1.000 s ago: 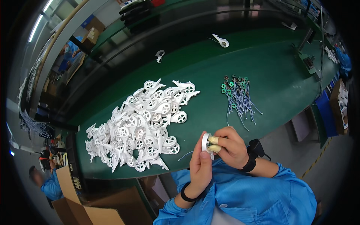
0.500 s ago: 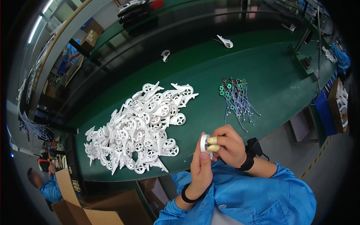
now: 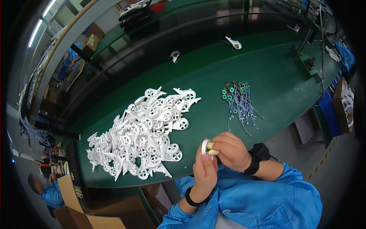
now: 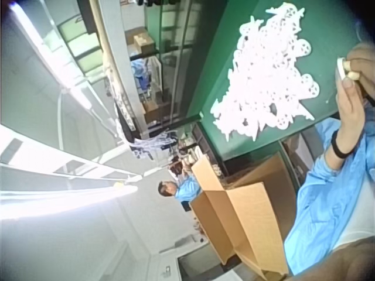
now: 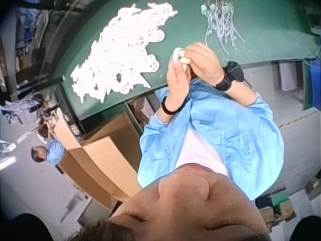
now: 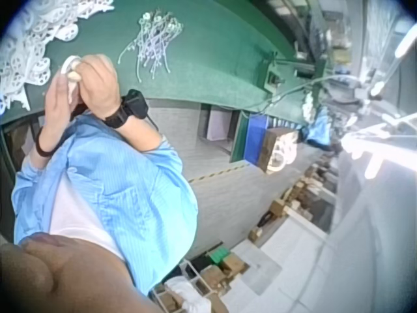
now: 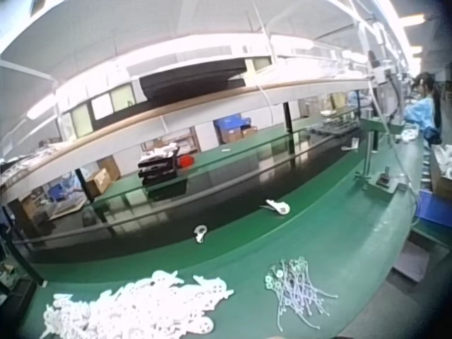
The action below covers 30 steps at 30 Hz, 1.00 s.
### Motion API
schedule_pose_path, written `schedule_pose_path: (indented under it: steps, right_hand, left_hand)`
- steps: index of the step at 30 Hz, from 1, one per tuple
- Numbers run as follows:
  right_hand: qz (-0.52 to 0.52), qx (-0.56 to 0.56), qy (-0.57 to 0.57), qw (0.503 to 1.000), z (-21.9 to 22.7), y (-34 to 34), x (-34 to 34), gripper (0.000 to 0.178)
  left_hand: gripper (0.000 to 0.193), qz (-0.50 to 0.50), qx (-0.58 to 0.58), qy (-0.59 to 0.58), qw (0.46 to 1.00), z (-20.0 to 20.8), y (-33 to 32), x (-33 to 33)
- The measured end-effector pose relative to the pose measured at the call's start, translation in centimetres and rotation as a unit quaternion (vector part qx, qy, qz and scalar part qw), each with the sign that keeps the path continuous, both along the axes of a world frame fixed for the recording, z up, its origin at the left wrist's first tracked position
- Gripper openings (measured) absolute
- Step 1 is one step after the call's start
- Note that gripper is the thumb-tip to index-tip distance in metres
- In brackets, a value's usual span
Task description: Assembling plastic white housings with electronic components and wires at a factory workbench.
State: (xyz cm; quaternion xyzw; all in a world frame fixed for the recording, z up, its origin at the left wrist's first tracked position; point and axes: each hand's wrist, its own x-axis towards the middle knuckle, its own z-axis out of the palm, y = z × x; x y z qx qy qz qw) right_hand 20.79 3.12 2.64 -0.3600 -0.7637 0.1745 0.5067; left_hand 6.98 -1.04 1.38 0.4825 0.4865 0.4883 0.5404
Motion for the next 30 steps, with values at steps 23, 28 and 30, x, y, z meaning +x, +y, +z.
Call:
schedule_pose_path:
  steps: [23,28,30]
  right_hand:
    - [0.022,-0.095,-0.011,0.995,0.2,-0.4,-0.9,0.025]
    - [0.045,-0.155,0.009,0.987,1.1,-0.6,-0.2,0.028]
    - [0.052,-0.175,0.017,0.983,1.5,-0.7,-0.2,0.027]
  left_hand:
    - [0.055,0.012,-0.067,-0.122,0.990,0.0,0.5,-0.3]
    - [0.057,-0.008,-0.082,-0.195,0.977,0.7,0.1,-0.4]
    - [0.059,-0.012,-0.088,-0.212,0.973,0.8,0.1,-0.6]
